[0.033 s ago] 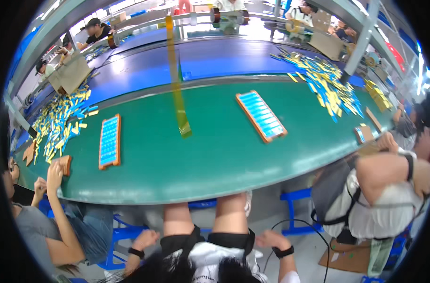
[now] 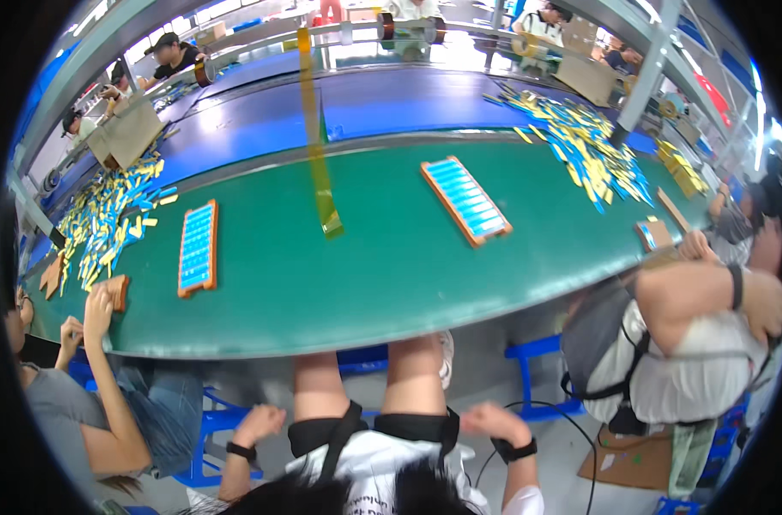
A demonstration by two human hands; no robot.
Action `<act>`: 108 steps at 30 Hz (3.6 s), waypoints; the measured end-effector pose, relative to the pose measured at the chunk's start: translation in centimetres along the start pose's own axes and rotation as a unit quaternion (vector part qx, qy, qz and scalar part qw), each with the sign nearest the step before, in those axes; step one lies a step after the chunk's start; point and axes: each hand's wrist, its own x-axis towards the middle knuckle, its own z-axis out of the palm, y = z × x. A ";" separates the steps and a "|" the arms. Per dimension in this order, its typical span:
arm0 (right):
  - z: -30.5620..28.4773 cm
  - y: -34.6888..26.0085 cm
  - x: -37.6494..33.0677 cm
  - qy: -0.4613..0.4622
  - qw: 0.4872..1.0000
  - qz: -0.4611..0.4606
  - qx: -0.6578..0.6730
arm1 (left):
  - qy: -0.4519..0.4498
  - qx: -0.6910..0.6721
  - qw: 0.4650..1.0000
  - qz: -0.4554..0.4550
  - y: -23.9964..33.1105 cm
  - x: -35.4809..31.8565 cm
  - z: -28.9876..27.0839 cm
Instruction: Assemble small blue and yellow plastic components onto strips for manufacturing.
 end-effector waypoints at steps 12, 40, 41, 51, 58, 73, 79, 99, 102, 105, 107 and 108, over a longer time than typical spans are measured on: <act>-11.9 -14.4 -3.3 0.469 0.720 -0.428 0.281 | 0.008 -0.169 0.938 0.304 19.6 -9.8 -11.4; -23.7 -15.1 7.9 0.263 0.944 -0.162 -0.115 | 0.145 -0.365 0.900 0.187 27.7 16.1 -21.3; -22.8 -15.3 7.5 0.267 0.944 -0.163 -0.109 | 0.130 -0.389 0.891 0.192 27.7 16.1 -21.3; -11.6 -18.2 4.2 0.300 0.935 -0.155 -0.105 | 0.048 -0.501 0.834 0.225 27.6 13.5 -21.8; -9.1 -19.8 4.8 0.283 0.944 -0.146 -0.087 | 0.110 -0.550 0.755 0.340 29.3 8.5 -26.6; -6.3 -27.0 9.7 0.288 0.891 -0.295 -0.190 | 0.029 -0.478 0.820 0.312 27.9 3.7 -27.7; -13.0 -34.8 16.2 0.131 0.951 -0.239 0.145 | 0.032 -0.421 0.853 0.307 27.9 4.6 -26.6; -7.4 -27.5 8.2 -0.025 0.925 -0.188 0.330 | -0.050 -0.535 0.819 0.201 27.0 -2.8 -13.9; -6.0 -26.0 7.0 -0.009 0.928 -0.165 0.335 | -0.032 -0.561 0.807 0.184 26.1 -3.5 -10.5; -6.3 -24.5 7.3 0.034 0.917 -0.225 0.329 | 0.146 -0.501 0.834 0.177 24.8 -3.7 -10.6; -6.7 -24.2 7.5 0.055 0.920 -0.253 0.295 | 0.374 -0.189 0.890 0.181 24.5 -2.7 -10.4; -6.9 -24.2 7.4 0.071 0.920 -0.284 0.262 | 0.451 -0.067 0.870 0.190 24.0 -1.8 -9.8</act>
